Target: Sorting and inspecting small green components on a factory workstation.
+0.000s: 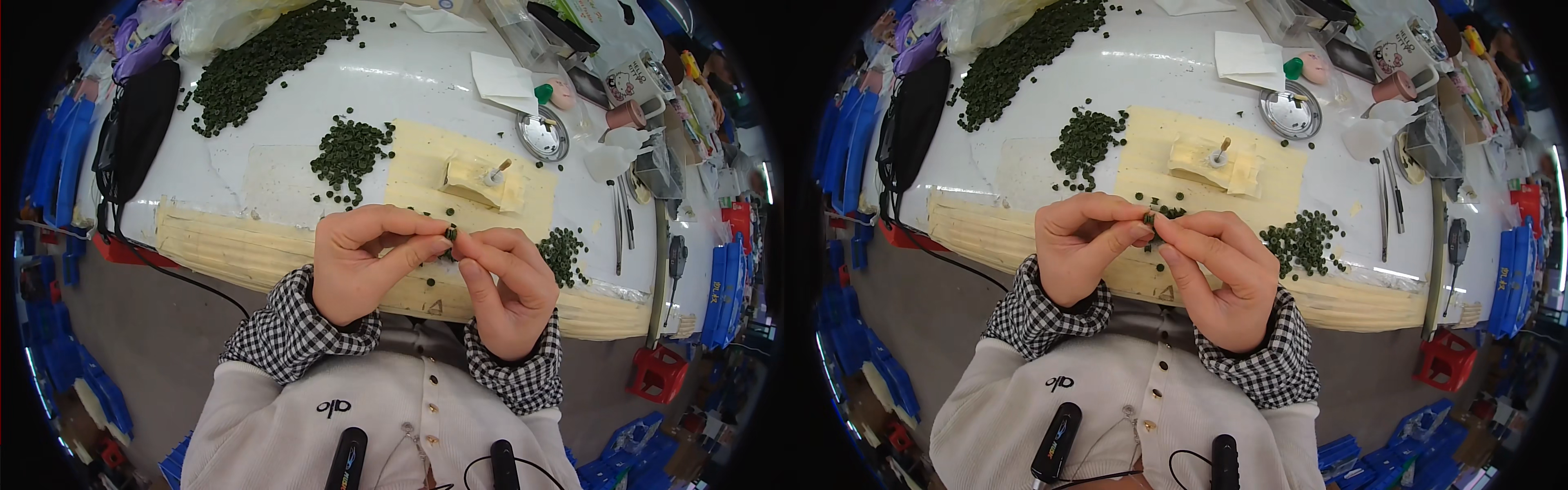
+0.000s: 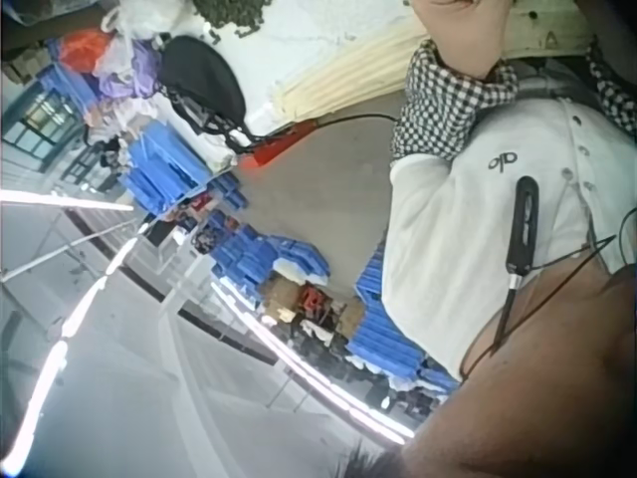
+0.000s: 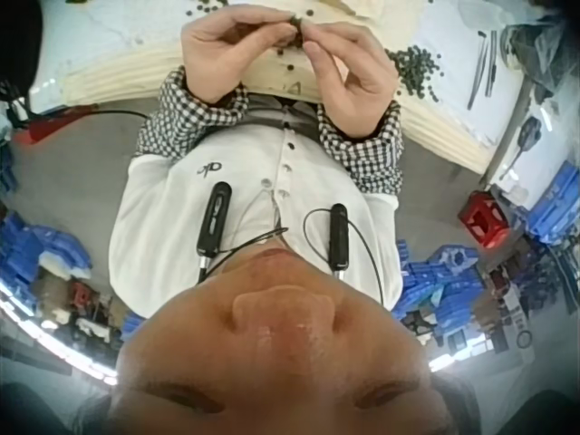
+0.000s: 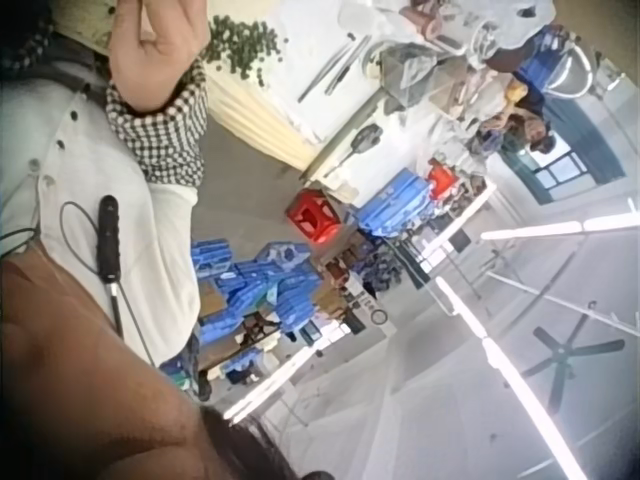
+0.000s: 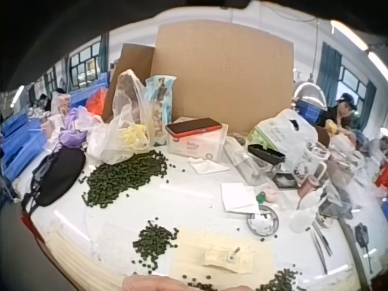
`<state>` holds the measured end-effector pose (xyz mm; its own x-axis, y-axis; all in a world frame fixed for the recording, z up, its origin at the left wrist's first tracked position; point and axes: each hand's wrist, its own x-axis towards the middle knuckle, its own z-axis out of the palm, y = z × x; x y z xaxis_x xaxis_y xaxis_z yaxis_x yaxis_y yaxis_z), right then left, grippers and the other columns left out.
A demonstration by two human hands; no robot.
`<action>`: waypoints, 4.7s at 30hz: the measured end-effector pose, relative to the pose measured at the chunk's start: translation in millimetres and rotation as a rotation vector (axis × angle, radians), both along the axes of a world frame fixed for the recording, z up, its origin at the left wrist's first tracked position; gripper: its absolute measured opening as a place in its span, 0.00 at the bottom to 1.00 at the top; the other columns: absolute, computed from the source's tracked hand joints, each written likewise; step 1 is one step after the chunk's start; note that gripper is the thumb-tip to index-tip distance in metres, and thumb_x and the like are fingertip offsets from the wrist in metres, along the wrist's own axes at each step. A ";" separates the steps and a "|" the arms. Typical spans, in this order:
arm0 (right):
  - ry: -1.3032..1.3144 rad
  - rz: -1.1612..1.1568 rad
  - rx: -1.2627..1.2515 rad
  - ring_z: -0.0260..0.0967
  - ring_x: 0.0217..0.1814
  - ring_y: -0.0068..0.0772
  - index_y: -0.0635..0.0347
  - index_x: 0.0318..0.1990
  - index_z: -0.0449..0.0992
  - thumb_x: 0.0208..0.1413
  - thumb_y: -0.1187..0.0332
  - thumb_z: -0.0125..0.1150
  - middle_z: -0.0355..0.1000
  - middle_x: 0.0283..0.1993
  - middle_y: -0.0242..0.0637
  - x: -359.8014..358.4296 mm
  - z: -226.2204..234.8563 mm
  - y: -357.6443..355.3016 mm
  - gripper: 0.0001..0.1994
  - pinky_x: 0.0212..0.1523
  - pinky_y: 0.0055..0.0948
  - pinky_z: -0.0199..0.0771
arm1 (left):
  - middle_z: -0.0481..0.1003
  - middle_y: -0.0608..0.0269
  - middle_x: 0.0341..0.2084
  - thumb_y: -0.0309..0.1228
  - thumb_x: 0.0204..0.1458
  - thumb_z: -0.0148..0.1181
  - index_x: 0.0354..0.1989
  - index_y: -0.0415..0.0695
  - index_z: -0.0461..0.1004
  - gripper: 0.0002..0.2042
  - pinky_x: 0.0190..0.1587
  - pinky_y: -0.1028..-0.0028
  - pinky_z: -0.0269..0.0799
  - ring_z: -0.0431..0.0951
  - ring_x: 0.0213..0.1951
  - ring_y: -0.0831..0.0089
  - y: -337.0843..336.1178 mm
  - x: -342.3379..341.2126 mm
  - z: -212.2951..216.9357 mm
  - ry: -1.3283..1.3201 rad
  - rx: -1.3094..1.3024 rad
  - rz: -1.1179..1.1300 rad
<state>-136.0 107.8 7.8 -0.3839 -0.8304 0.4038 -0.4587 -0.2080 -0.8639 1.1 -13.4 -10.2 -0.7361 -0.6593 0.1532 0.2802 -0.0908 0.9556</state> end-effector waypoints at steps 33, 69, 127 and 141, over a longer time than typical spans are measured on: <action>0.232 0.013 -0.009 0.73 0.38 0.33 0.64 0.46 0.79 0.48 0.83 0.64 0.74 0.39 0.41 -4.2 8.9 -3.5 0.16 0.38 0.24 0.73 | 0.80 0.55 0.30 0.18 0.50 0.63 0.40 0.35 0.79 0.09 0.35 0.80 0.75 0.80 0.32 0.77 -1.8 -1.6 1.0 0.011 -0.306 0.090; -0.052 -0.031 0.036 0.72 0.33 0.28 0.66 0.36 0.80 0.46 0.81 0.65 0.75 0.33 0.39 -8.6 4.2 -5.2 0.08 0.35 0.23 0.71 | 0.79 0.56 0.29 0.18 0.49 0.63 0.39 0.36 0.79 0.08 0.36 0.80 0.75 0.80 0.32 0.76 -3.4 -2.4 2.4 -0.039 -0.301 -0.002; 0.331 -0.226 0.183 0.71 0.29 0.35 0.63 0.34 0.79 0.42 0.80 0.68 0.72 0.30 0.37 -14.7 22.6 13.7 0.09 0.29 0.28 0.71 | 0.79 0.52 0.35 0.13 0.50 0.58 0.38 0.32 0.76 0.07 0.39 0.77 0.78 0.80 0.35 0.72 -1.4 -3.0 0.0 -0.070 -0.130 -0.060; 0.195 -0.105 0.061 0.74 0.28 0.32 0.67 0.37 0.79 0.46 0.82 0.65 0.74 0.30 0.40 -3.0 19.3 -1.7 0.09 0.28 0.24 0.73 | 0.80 0.55 0.31 0.14 0.45 0.64 0.37 0.36 0.80 0.10 0.38 0.78 0.75 0.80 0.34 0.72 -3.6 -4.8 0.0 -0.037 -0.288 -0.004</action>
<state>-139.0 106.1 27.1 -0.3893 -0.8153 0.4286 -0.6344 -0.1001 -0.7665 -3.7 -17.0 -10.2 -0.7475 -0.5894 0.3065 0.2446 0.1847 0.9519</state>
